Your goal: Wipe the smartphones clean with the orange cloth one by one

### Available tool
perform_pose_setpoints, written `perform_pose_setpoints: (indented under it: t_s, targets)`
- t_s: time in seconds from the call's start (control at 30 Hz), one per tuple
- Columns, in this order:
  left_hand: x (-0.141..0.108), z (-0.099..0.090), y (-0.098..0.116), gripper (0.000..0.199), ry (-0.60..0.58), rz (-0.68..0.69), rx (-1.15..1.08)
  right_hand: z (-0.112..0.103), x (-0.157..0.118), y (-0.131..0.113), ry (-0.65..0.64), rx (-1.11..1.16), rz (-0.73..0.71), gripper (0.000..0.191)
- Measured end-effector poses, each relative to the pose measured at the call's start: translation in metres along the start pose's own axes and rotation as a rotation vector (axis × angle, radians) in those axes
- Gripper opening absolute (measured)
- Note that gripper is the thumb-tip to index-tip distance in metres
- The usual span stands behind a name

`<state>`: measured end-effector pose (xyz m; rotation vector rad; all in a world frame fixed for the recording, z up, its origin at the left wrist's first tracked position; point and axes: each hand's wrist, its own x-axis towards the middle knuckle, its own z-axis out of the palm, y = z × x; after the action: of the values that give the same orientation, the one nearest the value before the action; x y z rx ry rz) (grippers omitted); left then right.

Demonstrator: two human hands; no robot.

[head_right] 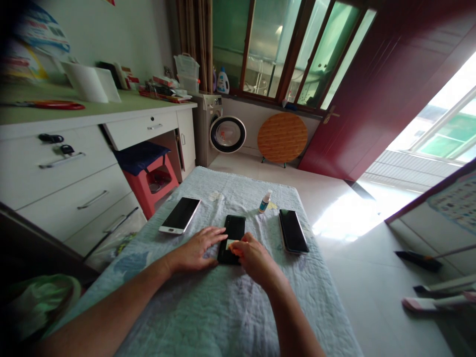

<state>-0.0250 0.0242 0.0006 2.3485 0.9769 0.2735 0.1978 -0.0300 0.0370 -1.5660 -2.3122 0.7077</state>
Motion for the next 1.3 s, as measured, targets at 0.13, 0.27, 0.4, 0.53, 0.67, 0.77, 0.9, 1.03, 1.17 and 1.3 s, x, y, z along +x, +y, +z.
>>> perform_pose_setpoints:
  t_s: [0.13,0.27,0.4,0.53,0.67,0.77,0.9,1.03,1.17,1.3]
  targets:
    - [0.000,0.000,0.001,0.072,-0.002,-0.004,0.017,-0.004,0.003,0.002,0.020,-0.029,0.028,0.023]
    - [0.000,0.000,0.000,0.069,0.013,0.006,0.007,0.006,0.008,0.000,0.118,-0.093,0.089,0.023]
    - [0.000,0.002,-0.002,0.070,0.024,0.018,-0.017,0.021,0.014,-0.006,0.200,-0.114,0.070,0.023]
    - [0.000,0.003,-0.004,0.071,0.019,0.017,-0.021,0.028,0.016,-0.011,0.170,-0.125,0.047,0.024]
    - [0.000,0.004,-0.005,0.070,0.004,0.023,0.007,0.031,0.014,-0.017,0.141,-0.067,-0.041,0.024]
    - [0.000,0.004,-0.005,0.068,-0.003,0.023,0.033,0.031,0.012,-0.021,0.087,-0.018,-0.084,0.024]
    - [0.001,0.002,-0.002,0.069,0.003,0.025,0.034,0.023,0.006,-0.020,-0.019,0.015,-0.099,0.025]
    - [0.001,-0.001,0.001,0.075,-0.027,0.009,0.053,0.008,-0.001,-0.013,-0.122,0.036,-0.032,0.031]
    - [0.000,-0.001,0.001,0.074,-0.009,0.011,0.042,-0.002,-0.007,-0.011,-0.173,-0.018,0.053,0.034]
    - [-0.001,0.000,0.000,0.069,0.008,0.013,0.009,-0.003,-0.007,-0.018,-0.143,-0.097,0.073,0.028]
